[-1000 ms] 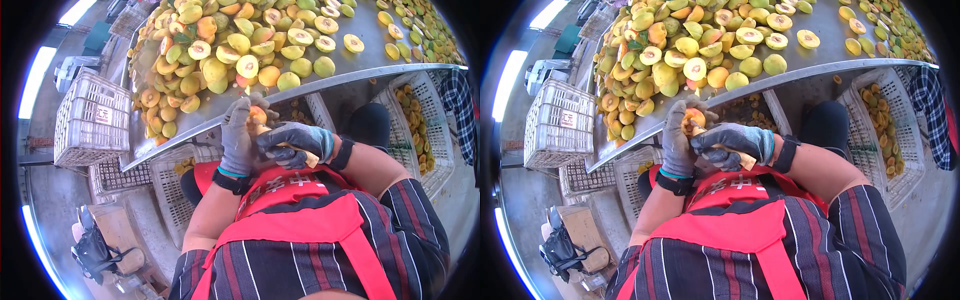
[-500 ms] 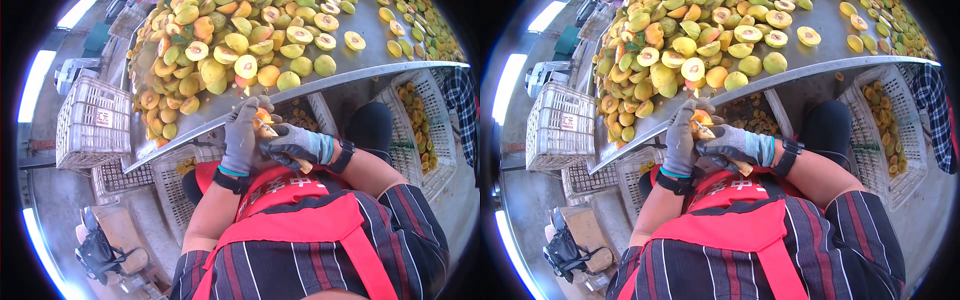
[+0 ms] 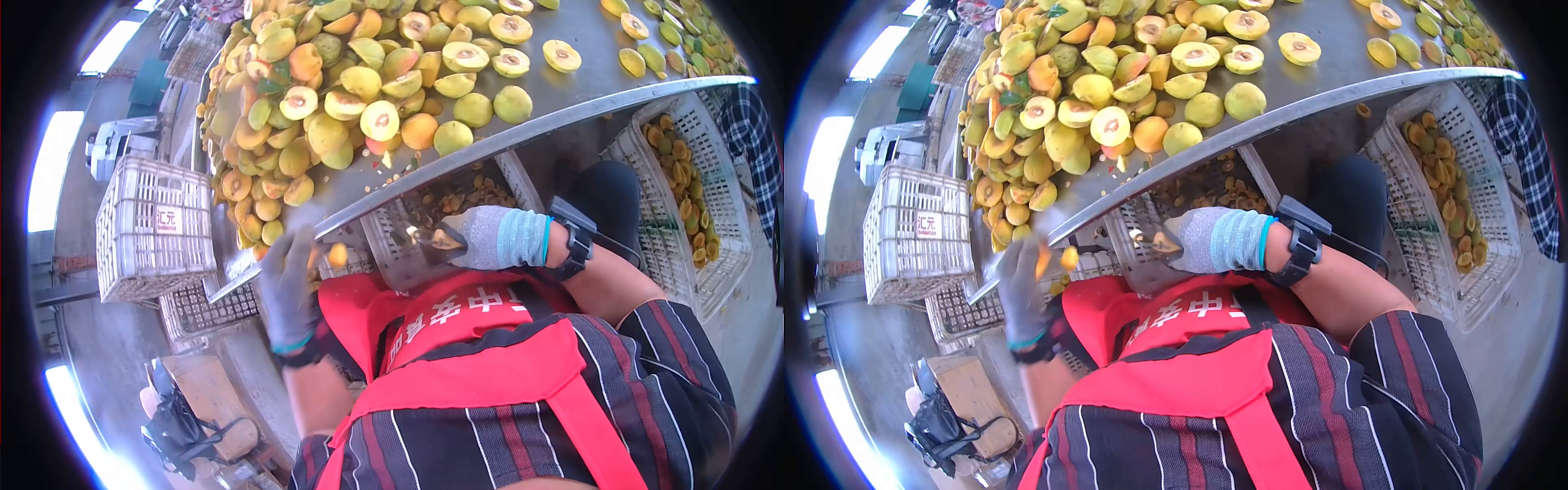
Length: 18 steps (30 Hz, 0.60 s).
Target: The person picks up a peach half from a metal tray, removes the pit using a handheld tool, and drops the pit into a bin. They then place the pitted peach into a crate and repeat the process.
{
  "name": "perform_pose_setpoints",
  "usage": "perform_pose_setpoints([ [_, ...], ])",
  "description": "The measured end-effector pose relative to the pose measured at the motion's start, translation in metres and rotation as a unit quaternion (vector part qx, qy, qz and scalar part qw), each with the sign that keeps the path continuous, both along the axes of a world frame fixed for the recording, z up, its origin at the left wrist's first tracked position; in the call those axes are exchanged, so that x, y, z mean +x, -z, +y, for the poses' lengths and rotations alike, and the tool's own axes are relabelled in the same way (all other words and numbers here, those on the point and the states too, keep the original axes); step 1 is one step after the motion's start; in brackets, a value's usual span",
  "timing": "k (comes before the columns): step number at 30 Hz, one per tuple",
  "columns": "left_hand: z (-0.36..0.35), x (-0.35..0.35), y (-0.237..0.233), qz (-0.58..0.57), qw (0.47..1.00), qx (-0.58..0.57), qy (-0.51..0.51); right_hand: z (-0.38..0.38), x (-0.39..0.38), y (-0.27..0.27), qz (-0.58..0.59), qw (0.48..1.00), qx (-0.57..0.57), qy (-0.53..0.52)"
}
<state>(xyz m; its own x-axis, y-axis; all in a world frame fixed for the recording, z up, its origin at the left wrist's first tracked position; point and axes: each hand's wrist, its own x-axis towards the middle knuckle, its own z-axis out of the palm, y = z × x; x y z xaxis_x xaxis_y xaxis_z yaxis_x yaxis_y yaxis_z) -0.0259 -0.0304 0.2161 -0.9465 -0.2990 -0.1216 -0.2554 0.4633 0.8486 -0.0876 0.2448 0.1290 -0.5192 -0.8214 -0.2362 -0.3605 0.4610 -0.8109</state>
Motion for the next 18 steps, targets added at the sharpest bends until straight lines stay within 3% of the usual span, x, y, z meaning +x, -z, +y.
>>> perform_pose_setpoints([
  [1,-0.027,0.008,-0.014,-0.100,0.979,-0.172,0.045,0.004,0.001,-0.004,0.024,1.000,0.010,0.006],
  [2,-0.047,0.016,-0.019,-0.100,0.978,-0.176,0.049,0.007,0.001,-0.006,0.050,0.999,0.020,0.011],
  [4,-0.073,0.031,-0.020,-0.022,0.883,-0.458,0.099,0.005,0.001,-0.007,0.031,0.999,0.019,0.011],
  [5,-0.061,0.016,-0.026,0.008,0.903,-0.421,0.088,0.002,0.000,-0.008,0.016,1.000,0.021,0.010],
  [7,0.002,-0.021,-0.035,-0.004,0.973,-0.231,0.002,0.000,-0.001,-0.011,0.014,0.999,0.028,0.016],
  [9,0.049,-0.061,-0.022,0.040,0.986,-0.157,0.047,0.000,-0.002,-0.015,-0.002,0.998,0.040,0.041],
  [11,0.073,-0.107,0.007,0.096,0.937,-0.305,0.140,0.000,-0.004,-0.007,-0.004,0.998,0.020,0.065],
  [13,0.083,-0.143,0.050,0.194,0.856,-0.441,0.186,0.000,-0.005,0.008,0.006,0.994,-0.011,0.106],
  [14,0.090,-0.151,0.053,0.199,0.856,-0.439,0.185,0.002,-0.006,0.000,0.011,0.994,-0.008,0.108],
  [16,0.098,-0.157,0.054,0.085,0.909,-0.376,0.159,0.005,-0.007,-0.020,-0.166,0.971,-0.019,0.170],
  [18,0.094,-0.154,0.052,0.121,0.916,-0.356,0.141,0.003,-0.008,0.006,-0.137,0.968,-0.087,0.192],
])
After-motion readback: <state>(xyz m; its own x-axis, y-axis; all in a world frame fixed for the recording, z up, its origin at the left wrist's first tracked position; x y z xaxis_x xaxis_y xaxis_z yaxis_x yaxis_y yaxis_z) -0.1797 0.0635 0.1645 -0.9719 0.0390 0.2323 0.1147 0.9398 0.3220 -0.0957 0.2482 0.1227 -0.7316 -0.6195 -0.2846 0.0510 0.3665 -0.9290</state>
